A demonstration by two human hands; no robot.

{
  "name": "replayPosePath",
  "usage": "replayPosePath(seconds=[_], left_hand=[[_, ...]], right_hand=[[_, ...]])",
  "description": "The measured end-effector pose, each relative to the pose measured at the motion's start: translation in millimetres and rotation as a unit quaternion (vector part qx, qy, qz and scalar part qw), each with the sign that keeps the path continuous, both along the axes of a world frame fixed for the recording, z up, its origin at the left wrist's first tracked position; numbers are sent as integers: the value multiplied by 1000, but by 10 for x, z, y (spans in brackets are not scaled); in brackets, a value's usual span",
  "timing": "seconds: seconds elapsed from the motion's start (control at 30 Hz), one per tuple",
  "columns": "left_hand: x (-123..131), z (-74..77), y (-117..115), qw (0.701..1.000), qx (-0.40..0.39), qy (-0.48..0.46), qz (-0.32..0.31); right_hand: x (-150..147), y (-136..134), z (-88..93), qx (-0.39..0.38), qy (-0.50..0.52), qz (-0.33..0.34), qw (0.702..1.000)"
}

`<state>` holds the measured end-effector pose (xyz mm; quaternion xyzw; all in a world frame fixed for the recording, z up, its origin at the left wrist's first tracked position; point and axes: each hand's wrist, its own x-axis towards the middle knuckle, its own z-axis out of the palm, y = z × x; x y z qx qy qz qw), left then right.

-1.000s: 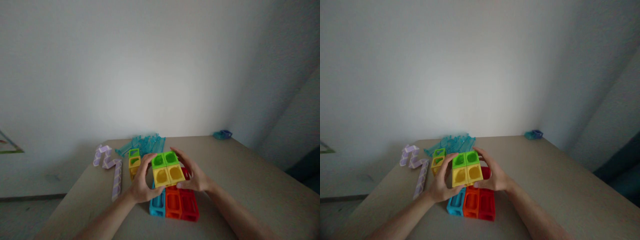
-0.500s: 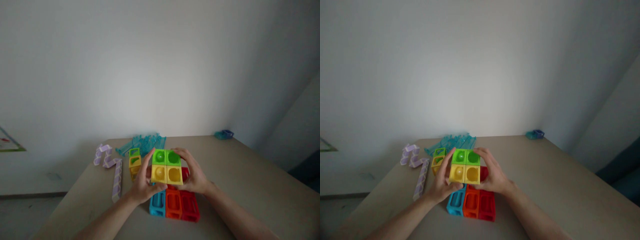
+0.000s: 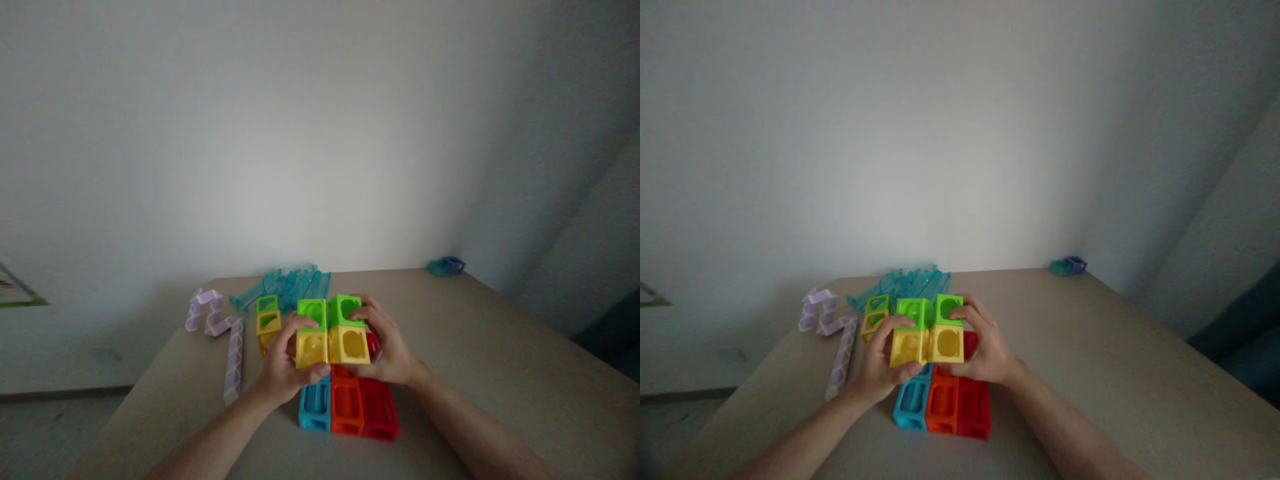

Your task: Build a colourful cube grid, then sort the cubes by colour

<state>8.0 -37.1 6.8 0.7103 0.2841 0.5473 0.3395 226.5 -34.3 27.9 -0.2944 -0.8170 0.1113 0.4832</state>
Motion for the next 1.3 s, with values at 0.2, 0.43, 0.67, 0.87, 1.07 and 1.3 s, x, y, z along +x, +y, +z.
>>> replayPosePath(seconds=[0.2, 0.43, 0.67, 0.87, 1.07, 1.3], left_hand=[[8, -103, 9, 998, -42, 1, -44], [-17, -114, 32, 988, 63, 140, 27], [-21, -118, 19, 986, 55, 155, 23], [-25, -97, 24, 984, 64, 164, 17], [-14, -97, 23, 984, 67, 161, 26], [-43, -126, 16, 983, 68, 164, 38]], right_hand=[[168, 17, 37, -63, 141, -162, 975], [565, -392, -280, -130, -164, -523, 826], [473, -517, -523, -138, -269, -510, 806], [482, -483, -564, -134, -257, -453, 843], [675, -399, -567, -183, -239, -409, 861], [706, -340, -437, -218, -217, -378, 873]])
